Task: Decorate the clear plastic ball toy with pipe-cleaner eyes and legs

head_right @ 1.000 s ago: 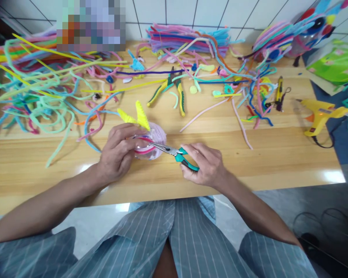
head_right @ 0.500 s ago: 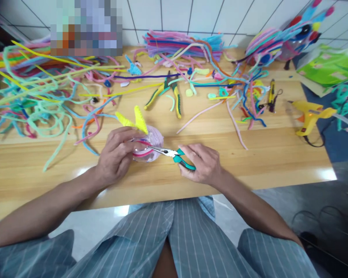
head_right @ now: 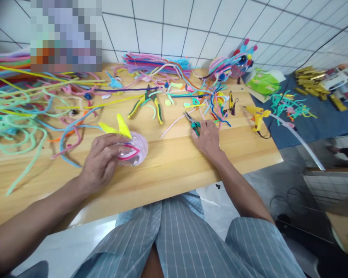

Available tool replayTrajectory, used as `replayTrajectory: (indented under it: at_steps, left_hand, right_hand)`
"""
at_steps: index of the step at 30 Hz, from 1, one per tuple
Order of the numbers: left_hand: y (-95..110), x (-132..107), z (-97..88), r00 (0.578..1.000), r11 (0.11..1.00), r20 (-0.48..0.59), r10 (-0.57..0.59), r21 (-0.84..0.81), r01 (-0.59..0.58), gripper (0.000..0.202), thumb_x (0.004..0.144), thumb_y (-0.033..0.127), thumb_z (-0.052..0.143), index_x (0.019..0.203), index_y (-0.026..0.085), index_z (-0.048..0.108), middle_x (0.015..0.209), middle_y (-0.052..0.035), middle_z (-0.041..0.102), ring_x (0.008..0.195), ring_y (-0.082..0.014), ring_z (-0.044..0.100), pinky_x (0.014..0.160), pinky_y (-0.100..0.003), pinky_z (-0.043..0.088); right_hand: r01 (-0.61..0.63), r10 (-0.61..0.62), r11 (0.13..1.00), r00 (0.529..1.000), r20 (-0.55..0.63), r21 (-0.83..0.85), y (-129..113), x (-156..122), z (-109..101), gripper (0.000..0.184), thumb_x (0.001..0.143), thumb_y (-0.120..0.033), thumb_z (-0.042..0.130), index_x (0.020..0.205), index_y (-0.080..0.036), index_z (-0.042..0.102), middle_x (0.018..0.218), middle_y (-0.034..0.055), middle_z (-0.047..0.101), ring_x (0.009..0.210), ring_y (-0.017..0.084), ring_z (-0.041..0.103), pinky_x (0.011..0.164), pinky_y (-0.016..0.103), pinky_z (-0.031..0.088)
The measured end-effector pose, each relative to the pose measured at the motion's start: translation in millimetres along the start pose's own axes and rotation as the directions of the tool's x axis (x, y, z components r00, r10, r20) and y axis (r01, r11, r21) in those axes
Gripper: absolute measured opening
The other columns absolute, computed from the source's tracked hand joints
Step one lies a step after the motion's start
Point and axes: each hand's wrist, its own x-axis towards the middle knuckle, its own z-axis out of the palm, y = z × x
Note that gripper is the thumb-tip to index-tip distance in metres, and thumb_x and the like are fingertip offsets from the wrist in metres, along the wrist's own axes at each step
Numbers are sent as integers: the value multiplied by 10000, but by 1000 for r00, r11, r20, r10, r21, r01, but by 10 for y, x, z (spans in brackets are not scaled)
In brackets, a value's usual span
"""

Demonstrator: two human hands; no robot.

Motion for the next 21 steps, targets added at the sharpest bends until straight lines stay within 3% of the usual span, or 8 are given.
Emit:
replayTrajectory:
  at_steps: [3, 5, 9, 11, 13, 17, 19, 21]
  left_hand:
    - [11, -3, 18, 1000, 1000, 2, -11, -25, 11, 297, 1052, 132, 477, 1251, 267, 652, 1315, -107, 756, 1240, -267, 687, 1077, -497, 540]
    - [17, -1, 31, 1000, 998, -2, -18, -64, 17, 304, 1059, 133, 462, 1255, 265, 652, 1324, -107, 757, 1259, -256, 676, 1097, -485, 517]
    - [22, 21, 27, 1000, 997, 10, -18, -69, 19, 304, 1082, 143, 418, 1263, 249, 639, 1333, -118, 744, 1281, -249, 658, 1092, -478, 506]
    - [22, 34, 5, 1000, 999, 22, -21, -47, 22, 302, 1087, 131, 406, 1266, 237, 625, 1323, -123, 739, 1275, -245, 658, 1084, -476, 515]
    - [24, 42, -27, 1000, 999, 27, -13, -38, 14, 302, 1083, 114, 405, 1267, 229, 616, 1315, -124, 738, 1269, -245, 661, 1077, -477, 527]
    - [34, 30, -89, 999, 999, 19, -26, -48, 27, 286, 1084, 151, 451, 1280, 247, 636, 1307, -110, 745, 1234, -274, 685, 1035, -499, 563]
    - [23, 12, -91, 999, 998, 23, -24, -53, 25, 290, 1064, 188, 508, 1302, 269, 655, 1284, -112, 761, 1191, -313, 704, 980, -529, 571]
    - [-2, -4, -66, 997, 996, 13, -74, -58, 75, 317, 1046, 202, 529, 1312, 318, 656, 1273, -131, 768, 1182, -344, 710, 974, -585, 548]
  right_hand:
    - [75, -75, 997, 997, -37, -11, -202, 14, -98, 434, 915, -434, 712, 1254, -166, 683, 1242, 217, 698, 1196, 430, 623, 1068, 682, 489]
    - [224, -215, 969, 973, -87, 103, -461, 5, -221, 481, 939, -399, 724, 1369, -196, 650, 1318, 197, 695, 1250, 410, 634, 1086, 650, 507]
    - [552, -507, 760, 834, -219, 343, -1108, -76, -434, 480, 989, -286, 713, 1455, -259, 601, 1329, 140, 726, 1238, 321, 700, 1060, 538, 580]
    - [626, -578, 660, 776, -252, 416, -1387, -121, -464, 449, 998, -282, 724, 1431, -262, 611, 1285, 127, 744, 1183, 290, 729, 1005, 489, 618]
    - [640, -595, 617, 760, -261, 458, -1582, -150, -459, 403, 1002, -269, 730, 1392, -241, 634, 1242, 132, 762, 1140, 275, 746, 968, 460, 636]
    - [554, -537, 657, 820, -199, 512, -1617, -141, -476, 292, 1012, -294, 723, 1296, -239, 691, 1207, 122, 788, 1129, 259, 756, 985, 445, 632]
    - [460, -437, 717, 882, -177, 524, -1386, -108, -490, 244, 1020, -337, 707, 1245, -242, 713, 1179, 106, 795, 1118, 247, 753, 999, 435, 622]
    - [295, -239, 801, 955, -174, 520, -949, -71, -491, 220, 1024, -389, 683, 1184, -246, 731, 1137, 85, 800, 1069, 233, 749, 980, 423, 614]
